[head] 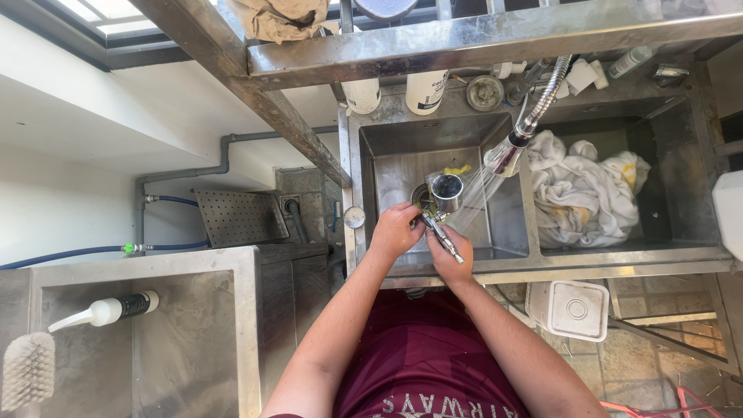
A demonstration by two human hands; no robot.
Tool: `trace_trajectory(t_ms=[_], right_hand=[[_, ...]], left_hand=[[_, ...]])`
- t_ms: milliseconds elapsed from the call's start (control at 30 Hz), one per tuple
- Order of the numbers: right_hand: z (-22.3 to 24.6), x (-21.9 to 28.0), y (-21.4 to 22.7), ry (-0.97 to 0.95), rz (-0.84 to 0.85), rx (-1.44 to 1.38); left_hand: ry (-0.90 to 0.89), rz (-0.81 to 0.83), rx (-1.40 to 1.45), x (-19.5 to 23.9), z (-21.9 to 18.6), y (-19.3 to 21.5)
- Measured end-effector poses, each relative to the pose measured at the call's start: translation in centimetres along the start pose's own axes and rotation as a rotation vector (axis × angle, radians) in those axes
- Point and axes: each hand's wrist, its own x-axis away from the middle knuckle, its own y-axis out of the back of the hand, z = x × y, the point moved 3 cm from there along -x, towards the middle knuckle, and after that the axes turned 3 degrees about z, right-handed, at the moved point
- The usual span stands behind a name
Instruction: The person rinses a metal paint sprayer cup and its nozzle under running water in a stainless steel sink. They repeatedly flush the cup, rotate the nozzle, and rinse their hands to remove residue.
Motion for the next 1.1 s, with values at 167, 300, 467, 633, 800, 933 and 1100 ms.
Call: trace_trajectory(t_ms=[167,300,467,633,800,933,1100], right_hand=[[-0.3,-0.1,-0.1,-0.021,0.005,-0.003],[-0.4,-0.1,-0.2,0.004,0.000,0.013],[-0.5,-0.1,-0.2,-0.021,-0.009,0.021],[-0.4,-0.3,-0.2,-0.024,-0.013,0.008],[-0.5,-0.3,-0.3,-0.015,-0.017,0.010],[-0.4,-0.5,-0.3,-0.025,-0.012,0.028],[-0.2,-0.5,-0.3,-0.057,-0.009,0.037]], left_hand=[[0.017,0.007,-0.008,0.0,0.1,0.0],[-0.008,-0.006,-0.008,-0.1,0.2,0.0],[-0.012,-0.007,0.001,-0.1,0.4,-0.1],[-0.004,0.014,0.005,-0.3,0.5,-0.1],[-0.011,-0.006,0.026,-0.3,0.5,-0.1],[-0.008,0.003,0.017,-0.4,0.7,-0.2],[0.005,0.007,-0.004,-0.3,1.0,-0.4]])
